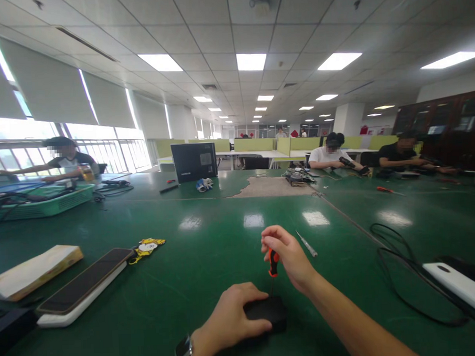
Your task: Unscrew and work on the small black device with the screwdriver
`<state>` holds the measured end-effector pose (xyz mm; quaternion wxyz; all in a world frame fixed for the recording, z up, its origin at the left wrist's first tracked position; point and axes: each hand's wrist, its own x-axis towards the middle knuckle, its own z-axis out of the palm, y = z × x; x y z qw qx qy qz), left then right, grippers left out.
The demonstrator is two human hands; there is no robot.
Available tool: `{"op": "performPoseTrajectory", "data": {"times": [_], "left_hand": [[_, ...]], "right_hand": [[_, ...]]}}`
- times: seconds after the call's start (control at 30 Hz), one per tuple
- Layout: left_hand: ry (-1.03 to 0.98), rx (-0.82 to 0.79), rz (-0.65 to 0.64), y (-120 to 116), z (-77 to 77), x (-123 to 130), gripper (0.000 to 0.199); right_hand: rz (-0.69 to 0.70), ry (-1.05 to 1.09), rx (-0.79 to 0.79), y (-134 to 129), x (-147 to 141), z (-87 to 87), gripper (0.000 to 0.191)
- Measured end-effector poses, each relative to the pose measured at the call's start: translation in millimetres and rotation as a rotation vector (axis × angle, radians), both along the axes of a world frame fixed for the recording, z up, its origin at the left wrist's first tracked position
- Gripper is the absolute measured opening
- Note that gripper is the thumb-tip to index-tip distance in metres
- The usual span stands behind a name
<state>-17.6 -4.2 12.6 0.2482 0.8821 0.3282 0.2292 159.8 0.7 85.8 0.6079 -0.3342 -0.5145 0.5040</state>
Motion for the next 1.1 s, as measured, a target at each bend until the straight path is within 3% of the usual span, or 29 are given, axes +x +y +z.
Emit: {"op": "performPoseTrajectory", "data": {"times": [0.2, 0.37, 0.53, 0.7, 0.87, 1.0, 1.1], "left_hand": [[0.005, 0.001, -0.004, 0, 1.5, 0, 0.044], [0.014, 0.002, -0.004, 0, 2.8, 0, 0.045], [0.025, 0.000, 0.000, -1, 3.7, 0, 0.046], [0.015, -0.006, -0.004, -1, 3.0, 0, 0.046], [0.021, -0.022, -0.008, -2, 6.2, 0, 0.041], [0.031, -0.050, -0.069, -5, 11.5, -4, 0.051], [0.043, -0.078, -0.090, -4, 12.1, -10, 0.060]], "right_hand": [[0.123, 0.066, -0.005, -2, 0, 1.0, 0.018], [0.013, -0.015, 0.019, -4, -1, 4.1, 0.025], [0.110, -0.043, -0.009, -5, 0, 2.8, 0.023], [-0.051, -0.075, 0.090, -4, 1, 5.1, 0.018], [0.053, -0.094, 0.057, -4, 4, 6.6, 0.016], [-0.073, -0.094, 0.072, -4, 4, 7.8, 0.019], [-0.032, -0.049, 0.023, -3, 4, 5.9, 0.023]]}}
